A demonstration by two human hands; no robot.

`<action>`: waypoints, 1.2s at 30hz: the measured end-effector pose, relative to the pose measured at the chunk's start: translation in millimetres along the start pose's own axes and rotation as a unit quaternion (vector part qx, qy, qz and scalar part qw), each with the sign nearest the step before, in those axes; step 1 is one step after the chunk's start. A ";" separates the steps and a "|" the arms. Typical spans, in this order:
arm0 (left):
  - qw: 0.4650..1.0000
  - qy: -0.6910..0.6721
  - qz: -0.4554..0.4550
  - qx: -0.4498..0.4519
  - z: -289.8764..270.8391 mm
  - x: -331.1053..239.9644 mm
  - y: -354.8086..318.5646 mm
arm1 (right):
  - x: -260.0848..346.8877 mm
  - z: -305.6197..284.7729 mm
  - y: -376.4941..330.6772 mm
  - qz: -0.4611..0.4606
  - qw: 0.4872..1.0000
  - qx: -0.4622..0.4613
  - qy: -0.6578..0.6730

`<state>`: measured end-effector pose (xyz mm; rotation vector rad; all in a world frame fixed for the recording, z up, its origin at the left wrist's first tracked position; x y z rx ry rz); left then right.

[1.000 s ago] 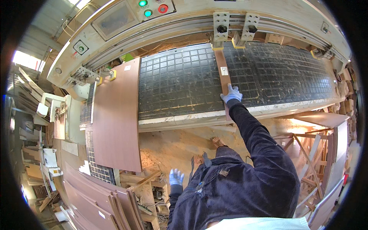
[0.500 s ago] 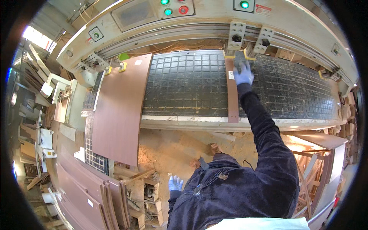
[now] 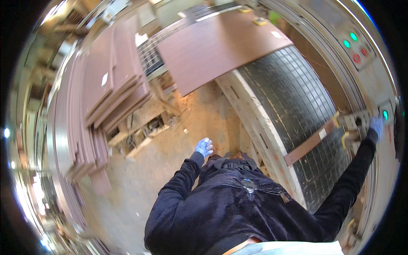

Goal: The person repeatedly places rectangular wood panels onto a panel saw, aligns them, and cuts them into smaller pieces. The cut pieces are then moved aside and stacked on the floor. The process is repeated with multiple panels throughout the clip.

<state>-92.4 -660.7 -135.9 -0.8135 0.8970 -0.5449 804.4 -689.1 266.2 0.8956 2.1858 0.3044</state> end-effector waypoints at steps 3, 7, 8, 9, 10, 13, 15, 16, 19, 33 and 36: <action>0.996 -0.036 0.016 -0.075 -29.9 15.1 -28.3 | 50.6 -27.9 0.9 0.116 0.972 0.043 0.197; 0.996 -0.047 0.005 -0.081 -35.8 46.0 -25.6 | 68.3 -81.9 -18.8 0.118 0.958 -0.066 0.254; 0.995 -0.049 0.004 -0.084 -36.1 50.7 -24.3 | 79.7 -96.1 -31.7 0.102 0.944 -0.124 0.287; 0.995 -0.052 0.005 -0.090 -34.7 55.4 -24.6 | 94.4 -109.5 -43.6 0.078 0.927 -0.178 0.319; 0.996 -0.066 -0.004 -0.066 -31.9 61.6 -24.4 | 119.6 -119.1 -58.5 0.048 0.906 -0.191 0.374; 0.993 -0.119 -0.005 -0.017 -51.2 75.8 -36.6 | 218.0 -154.3 -109.7 -0.111 0.859 -0.273 0.419; 0.942 -0.268 0.010 0.202 -82.3 97.3 -33.7 | 302.0 -177.6 -164.4 -0.164 0.810 -0.181 0.534; 0.907 -0.336 0.009 0.252 -98.7 109.6 -25.6 | 339.4 -140.2 -190.8 -0.191 0.844 -0.115 0.488; 0.951 -0.049 0.278 0.127 -120.1 100.9 -30.0 | 431.5 -138.4 -293.6 -0.378 0.715 -0.057 0.585; 0.897 -0.255 0.210 -0.294 -283.8 85.4 -217.2 | 652.2 -353.5 -610.7 -0.616 0.430 0.403 0.523; 0.888 -0.223 0.248 -0.317 -347.7 112.1 -256.0 | 702.3 -380.9 -680.6 -0.609 0.384 0.471 0.510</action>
Point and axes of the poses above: each hand's wrist, its own y-axis towards the middle knuckle, its own z-axis out of the palm, x = y × z, the point moved 4 cm from there along y, towards the middle knuckle, and after that the axes turned 9 degrees about -y, right-handed, at the moved point
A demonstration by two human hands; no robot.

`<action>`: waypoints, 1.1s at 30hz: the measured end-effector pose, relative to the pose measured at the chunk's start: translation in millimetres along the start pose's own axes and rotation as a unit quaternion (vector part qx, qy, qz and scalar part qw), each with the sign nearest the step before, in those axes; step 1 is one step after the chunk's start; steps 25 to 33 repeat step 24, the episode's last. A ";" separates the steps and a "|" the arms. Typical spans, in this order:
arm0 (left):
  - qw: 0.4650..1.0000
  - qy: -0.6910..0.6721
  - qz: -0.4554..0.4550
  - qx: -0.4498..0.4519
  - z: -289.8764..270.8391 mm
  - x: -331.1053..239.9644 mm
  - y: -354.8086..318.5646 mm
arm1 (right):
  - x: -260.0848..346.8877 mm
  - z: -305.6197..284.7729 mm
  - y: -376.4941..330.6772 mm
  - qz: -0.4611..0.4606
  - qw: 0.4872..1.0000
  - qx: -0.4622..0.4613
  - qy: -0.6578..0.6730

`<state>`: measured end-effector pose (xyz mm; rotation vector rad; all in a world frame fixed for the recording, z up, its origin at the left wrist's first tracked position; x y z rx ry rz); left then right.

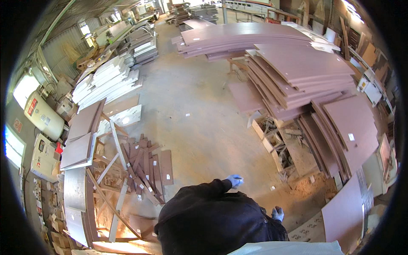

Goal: The person repeatedly places rectangular wood panels onto a panel saw, aligns them, and cuts them into smaller pieces. The cut pieces are then moved aside and stacked on the floor. The process is repeated with multiple panels throughout the clip.

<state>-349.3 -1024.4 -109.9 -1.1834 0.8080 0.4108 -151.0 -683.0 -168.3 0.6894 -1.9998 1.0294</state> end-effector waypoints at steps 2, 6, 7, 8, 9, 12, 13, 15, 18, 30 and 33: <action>0.998 0.001 0.045 -0.038 -29.9 -18.5 4.0 | 19.9 29.6 25.7 0.014 0.999 0.015 0.026; 0.982 -0.105 0.006 -0.154 -109.0 -17.8 -0.4 | 86.3 119.8 63.8 -0.026 0.989 0.123 -0.082; 0.974 -0.146 -0.004 -0.174 -129.5 -9.7 0.7 | 129.3 143.0 48.8 -0.040 0.976 0.171 -0.130; 0.967 -0.181 -0.009 -0.179 -140.2 -14.7 8.0 | 138.5 155.5 63.5 -0.046 0.967 0.189 -0.167; 0.957 -0.218 -0.013 -0.189 -153.2 -18.7 15.1 | 141.8 173.7 80.5 -0.054 0.954 0.212 -0.203; 0.940 -0.258 0.032 -0.222 -196.9 -58.0 44.0 | 164.1 212.5 132.9 -0.099 0.903 0.264 -0.323; 0.932 -0.270 0.049 -0.237 -213.9 -75.6 55.4 | 175.1 224.7 151.6 -0.118 0.881 0.277 -0.364; 0.922 -0.283 0.084 -0.250 -262.8 -113.5 78.2 | 205.7 262.5 187.5 -0.104 0.888 0.327 -0.306; 0.900 -0.306 0.099 -0.294 -355.3 -139.3 100.8 | 306.4 331.4 207.5 -0.153 0.876 0.400 -0.222; 0.887 -0.339 0.060 -0.308 -495.0 -129.0 149.7 | 457.3 519.2 265.7 -0.120 0.824 0.542 -0.115; 0.887 -0.339 0.060 -0.308 -495.0 -129.0 149.7 | 457.3 519.2 265.7 -0.120 0.824 0.542 -0.115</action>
Point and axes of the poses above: each hand's wrist, its own y-axis towards the middle knuckle, its own z-axis out of the palm, x = y × z, the point moved 4 cm from there along y, towards the middle knuckle, and after that the axes turned 9 degrees about -y, right-handed, at the moved point
